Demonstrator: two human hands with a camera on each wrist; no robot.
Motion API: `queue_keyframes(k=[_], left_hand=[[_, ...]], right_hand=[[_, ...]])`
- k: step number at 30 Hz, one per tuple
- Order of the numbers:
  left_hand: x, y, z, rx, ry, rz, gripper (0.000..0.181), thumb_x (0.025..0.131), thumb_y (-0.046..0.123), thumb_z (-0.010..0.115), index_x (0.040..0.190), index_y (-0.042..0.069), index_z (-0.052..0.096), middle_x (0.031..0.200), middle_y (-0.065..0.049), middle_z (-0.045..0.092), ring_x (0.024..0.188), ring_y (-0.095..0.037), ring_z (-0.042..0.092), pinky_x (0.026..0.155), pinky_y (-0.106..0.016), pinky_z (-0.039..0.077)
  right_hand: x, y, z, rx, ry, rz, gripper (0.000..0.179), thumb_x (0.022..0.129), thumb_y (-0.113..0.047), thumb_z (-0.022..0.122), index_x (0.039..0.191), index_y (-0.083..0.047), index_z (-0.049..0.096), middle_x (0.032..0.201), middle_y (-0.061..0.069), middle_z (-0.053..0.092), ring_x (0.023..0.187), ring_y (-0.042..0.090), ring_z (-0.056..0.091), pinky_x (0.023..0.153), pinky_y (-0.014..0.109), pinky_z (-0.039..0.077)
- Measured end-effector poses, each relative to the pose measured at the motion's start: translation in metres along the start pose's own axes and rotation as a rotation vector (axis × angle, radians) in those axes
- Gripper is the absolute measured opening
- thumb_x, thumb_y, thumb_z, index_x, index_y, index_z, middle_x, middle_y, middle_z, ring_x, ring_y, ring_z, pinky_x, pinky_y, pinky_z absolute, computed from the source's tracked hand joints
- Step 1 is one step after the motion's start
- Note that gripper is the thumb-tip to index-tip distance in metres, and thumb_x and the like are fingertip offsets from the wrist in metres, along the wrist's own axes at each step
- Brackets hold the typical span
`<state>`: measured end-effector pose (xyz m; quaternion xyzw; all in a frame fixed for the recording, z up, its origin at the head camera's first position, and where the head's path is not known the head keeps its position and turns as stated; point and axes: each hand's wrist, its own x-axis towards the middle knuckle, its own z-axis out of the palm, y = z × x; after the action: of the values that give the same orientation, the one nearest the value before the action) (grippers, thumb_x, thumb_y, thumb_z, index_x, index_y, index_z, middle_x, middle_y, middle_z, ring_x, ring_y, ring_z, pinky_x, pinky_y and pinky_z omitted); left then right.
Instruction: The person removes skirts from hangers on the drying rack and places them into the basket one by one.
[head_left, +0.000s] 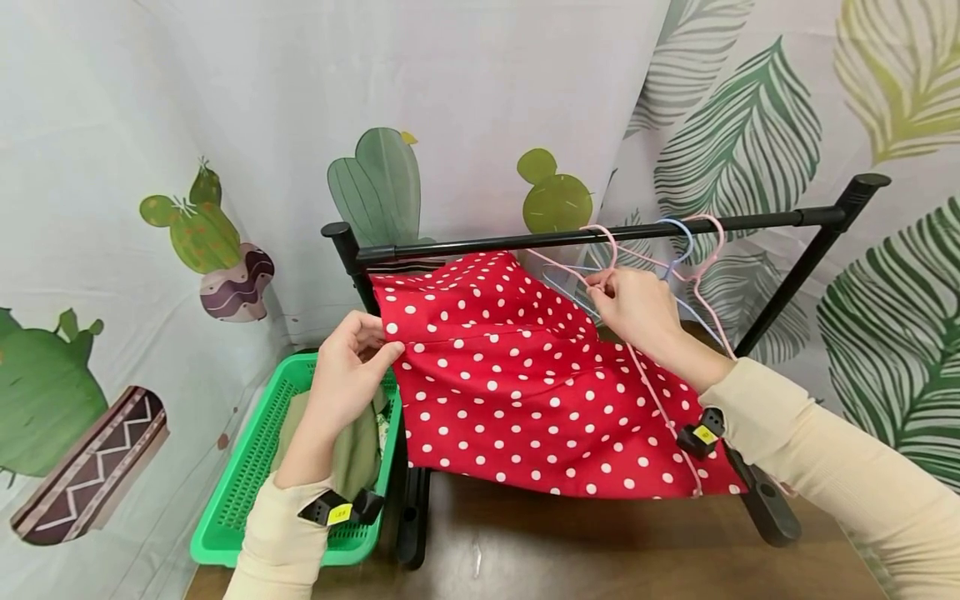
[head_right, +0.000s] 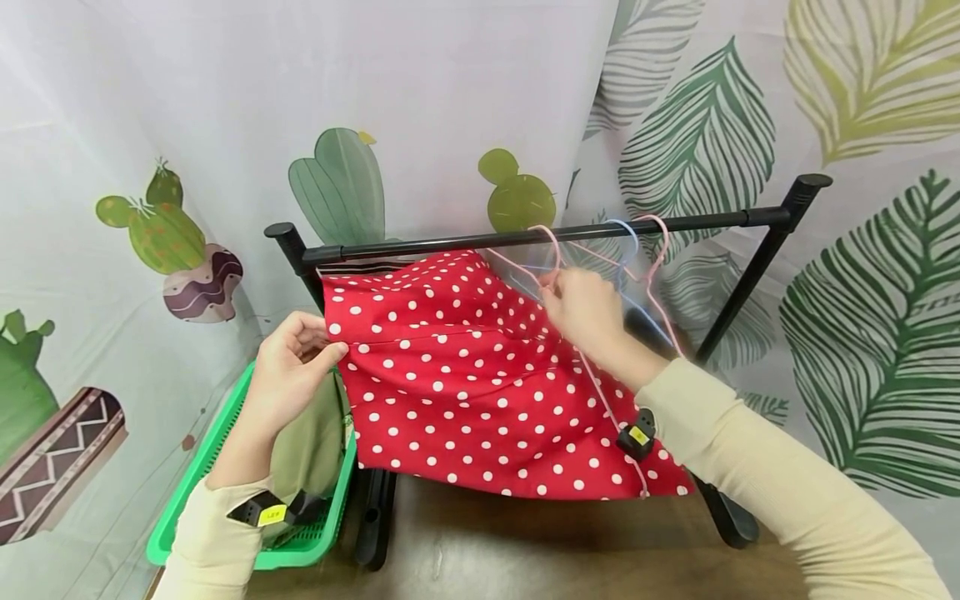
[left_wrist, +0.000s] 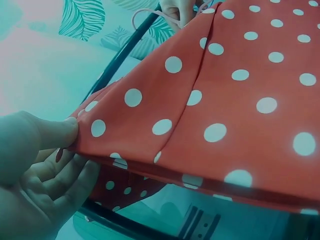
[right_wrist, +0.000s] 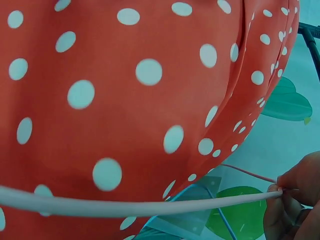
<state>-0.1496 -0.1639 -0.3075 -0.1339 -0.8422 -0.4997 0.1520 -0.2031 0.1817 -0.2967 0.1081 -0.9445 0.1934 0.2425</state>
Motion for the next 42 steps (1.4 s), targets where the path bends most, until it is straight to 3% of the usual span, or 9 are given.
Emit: queue_keyframes(k=[3, 7, 11, 18, 24, 28, 32, 35, 42], left_hand=[[-0.001, 0.001, -0.002, 0.02, 0.005, 0.001, 0.03, 0.083, 0.009, 0.067, 0.107, 0.004, 0.049, 0.09, -0.008, 0.066, 0.077, -0.006, 0.06, 0.07, -0.018, 0.049], [-0.001, 0.002, -0.006, 0.052, -0.007, 0.02, 0.046, 0.083, 0.007, 0.067, 0.122, 0.006, 0.042, 0.088, -0.008, 0.066, 0.075, -0.01, 0.06, 0.069, -0.017, 0.049], [-0.001, 0.002, -0.01, 0.178, -0.029, 0.041, 0.053, 0.083, 0.008, 0.067, 0.131, 0.011, 0.045, 0.089, -0.005, 0.064, 0.076, -0.013, 0.06, 0.069, -0.019, 0.049], [-0.004, -0.002, -0.012, 0.364, -0.078, 0.069, 0.031, 0.085, 0.007, 0.064, 0.116, 0.006, 0.06, 0.088, -0.008, 0.06, 0.075, -0.018, 0.057, 0.067, -0.033, 0.05], [-0.006, -0.006, -0.01, 0.436, -0.022, 0.129, 0.013, 0.085, 0.004, 0.063, 0.098, 0.006, 0.065, 0.085, -0.008, 0.056, 0.068, -0.018, 0.049, 0.061, -0.033, 0.041], [-0.006, -0.007, -0.011, 0.415, 0.035, 0.169, 0.009, 0.083, 0.003, 0.065, 0.091, 0.007, 0.066, 0.103, -0.009, 0.053, 0.069, -0.017, 0.053, 0.065, -0.033, 0.046], [-0.005, -0.008, -0.012, 0.419, 0.046, 0.23, 0.01, 0.083, 0.003, 0.065, 0.091, 0.008, 0.065, 0.122, -0.007, 0.054, 0.073, -0.015, 0.056, 0.062, -0.032, 0.049], [-0.005, -0.009, -0.013, 0.452, 0.046, 0.249, 0.013, 0.082, 0.004, 0.066, 0.095, 0.009, 0.065, 0.116, -0.004, 0.061, 0.077, -0.014, 0.057, 0.058, -0.031, 0.046], [-0.004, -0.009, -0.016, 0.473, 0.1, 0.23, 0.016, 0.081, 0.007, 0.069, 0.096, 0.011, 0.067, 0.094, -0.005, 0.065, 0.072, -0.017, 0.058, 0.051, -0.028, 0.044]], right_hand=[[0.0, 0.001, 0.0, -0.005, 0.009, -0.001, 0.03, 0.084, -0.015, 0.06, 0.056, -0.008, 0.057, 0.051, 0.005, 0.049, 0.043, 0.018, 0.039, 0.037, 0.026, 0.025], [-0.001, 0.003, 0.0, -0.009, 0.015, -0.005, 0.031, 0.084, -0.015, 0.061, 0.055, -0.007, 0.056, 0.052, 0.006, 0.049, 0.042, 0.018, 0.038, 0.037, 0.026, 0.024], [-0.001, 0.004, -0.001, -0.008, 0.018, -0.007, 0.028, 0.084, -0.015, 0.062, 0.058, -0.004, 0.06, 0.051, 0.007, 0.047, 0.041, 0.018, 0.036, 0.037, 0.025, 0.023], [0.001, 0.005, 0.001, 0.006, 0.042, -0.033, 0.016, 0.084, -0.013, 0.061, 0.078, -0.003, 0.072, 0.059, 0.009, 0.056, 0.042, 0.017, 0.038, 0.036, 0.025, 0.023], [0.0, 0.003, 0.003, 0.017, 0.047, -0.051, 0.015, 0.083, -0.013, 0.062, 0.078, -0.004, 0.073, 0.062, 0.008, 0.057, 0.04, 0.016, 0.036, 0.036, 0.026, 0.023], [0.0, 0.001, 0.003, 0.013, 0.05, -0.054, 0.015, 0.084, -0.014, 0.061, 0.08, -0.005, 0.073, 0.061, 0.008, 0.056, 0.041, 0.016, 0.038, 0.035, 0.026, 0.024], [0.0, 0.001, 0.002, 0.014, 0.043, -0.052, 0.016, 0.084, -0.014, 0.06, 0.081, -0.006, 0.073, 0.059, 0.008, 0.055, 0.041, 0.016, 0.038, 0.035, 0.026, 0.024], [0.0, 0.002, 0.002, 0.009, 0.042, -0.052, 0.017, 0.084, -0.014, 0.06, 0.075, -0.005, 0.071, 0.059, 0.008, 0.055, 0.041, 0.017, 0.039, 0.035, 0.026, 0.024], [0.001, 0.002, 0.003, 0.006, 0.047, -0.063, 0.024, 0.083, -0.015, 0.061, 0.061, -0.006, 0.064, 0.059, 0.008, 0.054, 0.042, 0.017, 0.039, 0.035, 0.025, 0.024]])
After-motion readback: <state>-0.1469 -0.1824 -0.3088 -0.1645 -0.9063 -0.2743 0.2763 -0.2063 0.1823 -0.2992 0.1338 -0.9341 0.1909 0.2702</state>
